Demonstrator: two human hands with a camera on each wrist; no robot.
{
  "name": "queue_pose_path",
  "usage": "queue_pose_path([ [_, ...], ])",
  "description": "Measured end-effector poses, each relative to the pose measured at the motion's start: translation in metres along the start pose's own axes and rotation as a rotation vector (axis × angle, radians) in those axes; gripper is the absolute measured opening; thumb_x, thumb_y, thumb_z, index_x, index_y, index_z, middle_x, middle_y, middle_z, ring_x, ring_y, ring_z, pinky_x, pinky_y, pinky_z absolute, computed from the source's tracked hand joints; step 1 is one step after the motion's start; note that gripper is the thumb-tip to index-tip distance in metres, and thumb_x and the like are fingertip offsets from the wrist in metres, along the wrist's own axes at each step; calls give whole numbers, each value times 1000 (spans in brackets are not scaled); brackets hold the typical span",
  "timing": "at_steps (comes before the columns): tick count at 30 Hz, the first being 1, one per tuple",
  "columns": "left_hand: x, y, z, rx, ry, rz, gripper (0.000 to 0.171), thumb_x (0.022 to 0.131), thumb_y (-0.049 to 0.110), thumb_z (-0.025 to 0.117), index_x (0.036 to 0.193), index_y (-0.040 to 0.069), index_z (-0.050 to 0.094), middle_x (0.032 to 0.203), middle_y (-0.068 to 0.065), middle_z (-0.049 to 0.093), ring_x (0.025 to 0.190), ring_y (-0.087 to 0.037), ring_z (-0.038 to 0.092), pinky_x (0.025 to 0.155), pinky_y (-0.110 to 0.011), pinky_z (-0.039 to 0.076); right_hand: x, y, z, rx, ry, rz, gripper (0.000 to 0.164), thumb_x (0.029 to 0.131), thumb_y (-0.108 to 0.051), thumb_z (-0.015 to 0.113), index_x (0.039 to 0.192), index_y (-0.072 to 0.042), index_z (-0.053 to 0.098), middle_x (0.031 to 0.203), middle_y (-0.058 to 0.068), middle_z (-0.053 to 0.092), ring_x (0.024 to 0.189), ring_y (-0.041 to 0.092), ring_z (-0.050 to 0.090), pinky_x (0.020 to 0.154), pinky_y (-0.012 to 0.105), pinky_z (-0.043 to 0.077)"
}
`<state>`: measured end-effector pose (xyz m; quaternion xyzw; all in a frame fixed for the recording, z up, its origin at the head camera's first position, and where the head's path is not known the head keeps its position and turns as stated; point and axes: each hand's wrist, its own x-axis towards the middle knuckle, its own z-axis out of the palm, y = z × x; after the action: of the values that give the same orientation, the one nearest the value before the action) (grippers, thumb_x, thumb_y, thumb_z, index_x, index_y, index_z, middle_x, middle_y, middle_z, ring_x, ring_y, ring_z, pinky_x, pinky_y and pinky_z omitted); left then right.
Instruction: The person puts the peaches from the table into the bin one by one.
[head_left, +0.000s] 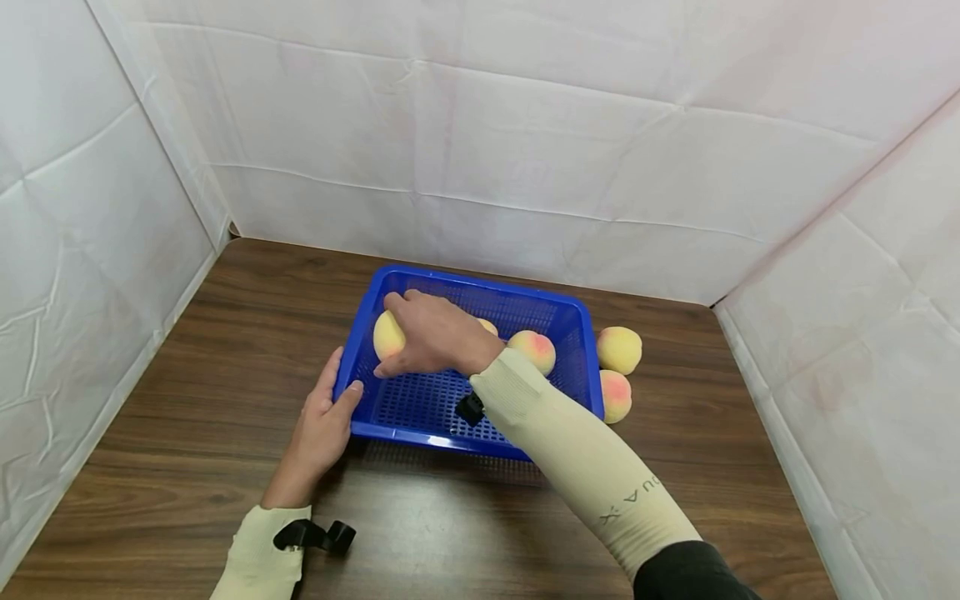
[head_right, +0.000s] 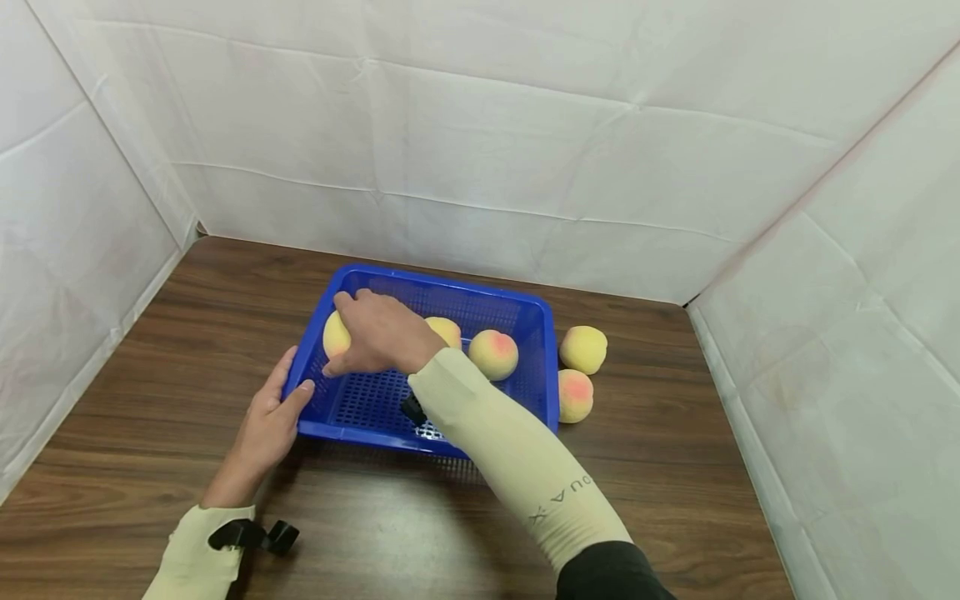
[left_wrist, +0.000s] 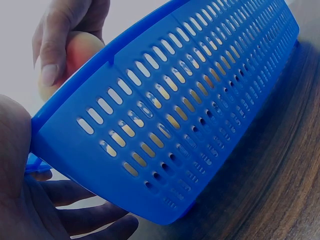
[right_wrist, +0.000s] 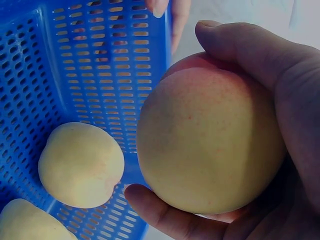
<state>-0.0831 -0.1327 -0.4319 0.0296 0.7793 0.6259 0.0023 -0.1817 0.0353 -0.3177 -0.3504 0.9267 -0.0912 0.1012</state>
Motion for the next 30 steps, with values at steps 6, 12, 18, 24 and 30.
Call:
queue_pose_path([
  [6, -1, 1, 0, 22, 3, -16, 59, 103, 19, 41, 154, 12, 12, 150, -20, 29, 129, -37, 37, 105, -61, 30, 2, 1, 5, -11, -5, 1, 72, 72, -58, 75, 122, -11, 50, 93, -1, 51, 77, 13, 52, 62, 25, 48],
  [12, -1, 3, 0, 27, 6, -9, 58, 103, 19, 41, 154, 11, 13, 151, -20, 29, 130, -36, 36, 106, -60, 28, 3, 2, 12, -17, -27, 9, 74, 73, -58, 74, 124, -11, 49, 94, -1, 51, 77, 13, 52, 63, 25, 48],
  [18, 0, 3, 0, 39, 11, -14, 59, 103, 19, 42, 154, 12, 13, 151, -20, 29, 130, -35, 35, 107, -59, 28, 4, 2, 17, -18, -41, 26, 76, 72, -57, 75, 127, -11, 48, 94, -1, 51, 77, 14, 53, 63, 25, 49],
  [24, -1, 3, 0, 36, 7, -19, 60, 103, 19, 42, 154, 11, 12, 151, -20, 27, 130, -35, 35, 107, -59, 28, 6, 4, 22, -23, -65, 33, 76, 72, -57, 76, 127, -11, 48, 95, -1, 51, 79, 14, 53, 66, 26, 49],
  [30, -1, 2, 0, 27, 5, -9, 59, 103, 17, 41, 154, 12, 12, 152, -19, 27, 131, -36, 34, 107, -60, 26, 9, 6, 27, -50, -90, 33, 75, 71, -58, 76, 124, -12, 50, 99, -1, 53, 79, 13, 53, 69, 28, 50],
])
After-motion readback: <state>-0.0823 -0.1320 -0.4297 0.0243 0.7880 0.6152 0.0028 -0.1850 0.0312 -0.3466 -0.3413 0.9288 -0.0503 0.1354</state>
